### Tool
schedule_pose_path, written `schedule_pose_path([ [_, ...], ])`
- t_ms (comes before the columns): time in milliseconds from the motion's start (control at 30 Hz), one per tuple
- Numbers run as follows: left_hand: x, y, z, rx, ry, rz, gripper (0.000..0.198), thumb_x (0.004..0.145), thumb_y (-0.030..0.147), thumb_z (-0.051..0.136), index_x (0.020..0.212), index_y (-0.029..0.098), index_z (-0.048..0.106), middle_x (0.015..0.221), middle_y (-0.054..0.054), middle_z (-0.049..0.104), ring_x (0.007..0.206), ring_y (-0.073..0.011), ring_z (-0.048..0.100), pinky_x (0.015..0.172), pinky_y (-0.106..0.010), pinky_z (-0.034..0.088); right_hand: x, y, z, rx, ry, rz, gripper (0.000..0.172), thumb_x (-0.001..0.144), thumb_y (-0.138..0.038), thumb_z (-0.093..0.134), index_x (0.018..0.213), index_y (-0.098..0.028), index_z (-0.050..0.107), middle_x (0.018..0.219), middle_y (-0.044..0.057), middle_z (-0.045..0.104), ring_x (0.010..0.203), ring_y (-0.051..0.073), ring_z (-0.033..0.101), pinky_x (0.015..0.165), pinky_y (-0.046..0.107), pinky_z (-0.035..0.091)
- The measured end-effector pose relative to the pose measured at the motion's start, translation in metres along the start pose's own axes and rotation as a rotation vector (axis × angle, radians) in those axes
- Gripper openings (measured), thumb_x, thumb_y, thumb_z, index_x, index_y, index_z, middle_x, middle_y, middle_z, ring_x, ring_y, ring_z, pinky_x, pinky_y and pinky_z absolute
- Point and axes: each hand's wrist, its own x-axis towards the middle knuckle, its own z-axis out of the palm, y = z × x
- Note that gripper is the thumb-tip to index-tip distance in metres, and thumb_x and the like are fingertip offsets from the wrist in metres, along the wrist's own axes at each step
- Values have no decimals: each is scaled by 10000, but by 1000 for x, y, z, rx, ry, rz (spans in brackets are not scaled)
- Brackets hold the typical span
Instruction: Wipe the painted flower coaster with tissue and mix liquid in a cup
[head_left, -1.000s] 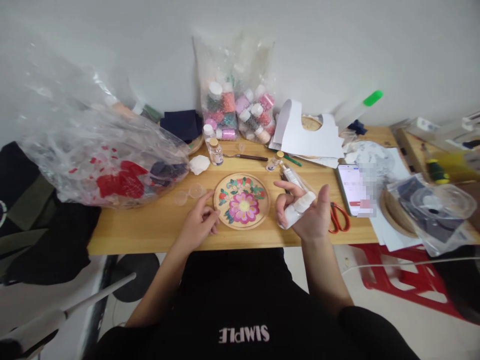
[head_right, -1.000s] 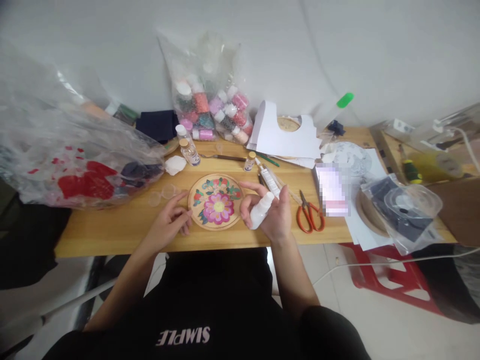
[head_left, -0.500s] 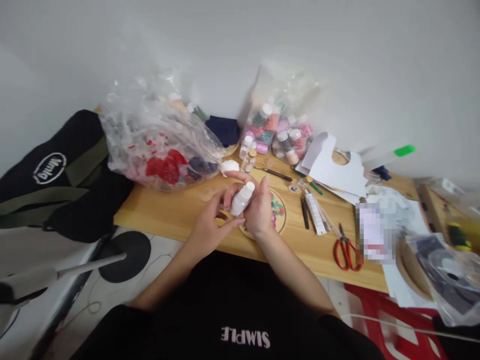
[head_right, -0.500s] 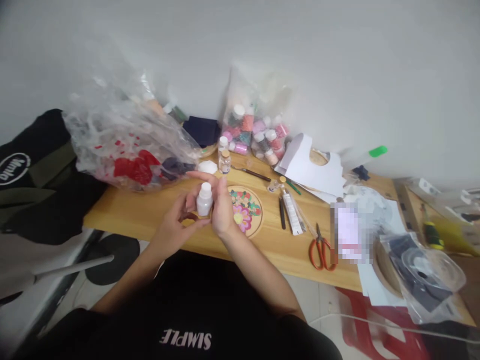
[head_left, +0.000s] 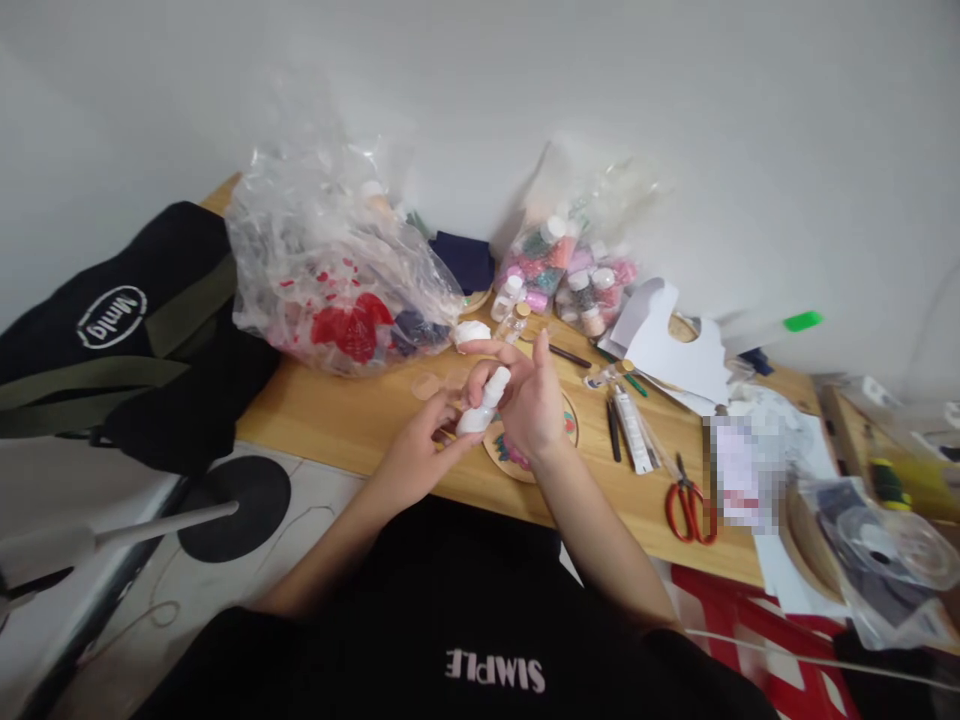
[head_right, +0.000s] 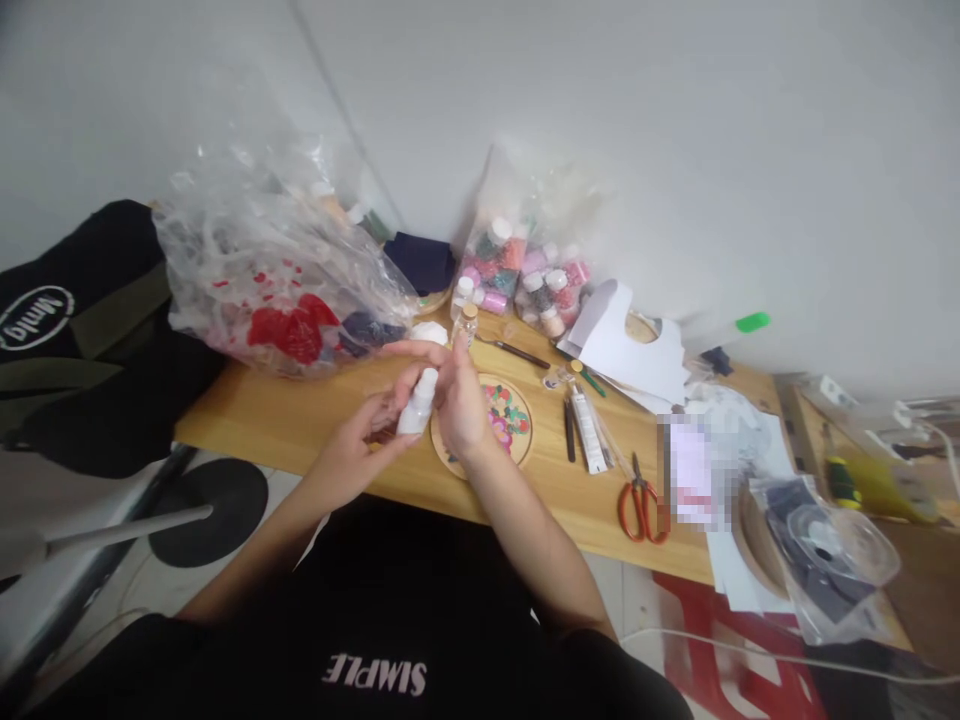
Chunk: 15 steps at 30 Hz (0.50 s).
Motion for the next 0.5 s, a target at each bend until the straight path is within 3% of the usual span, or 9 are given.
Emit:
schedule_pose_path([
  [200,-4,-6,-4,118,-64,-39,364,812,380,628,1122,187,627,1025,-79,736,917,-238,695,836,-396,538,1,-13,-8,77,-36,27,703,926,-728,174,951,-223,662,520,-8,490,505,164,492,529,305,425],
  [400,-7,-14,-10,192,-110,-46,359,827,390,617,1136,209,646,1024,-56,741,922,-234,687,844,-389,536,3,-9,-6,208,-112,5,664,968,-659,199,860,-201,668,410,-57,404,340,86,232,408,244,204],
  [500,-7,-17,-14,197,-127,-46,343,823,396,626,1114,216,658,1011,-47,739,906,-226,685,835,-380,541,5,-5,-2,270,-166,31,692,997,-616,153,812,-185,662,388,-70,360,328,73,175,386,224,161],
])
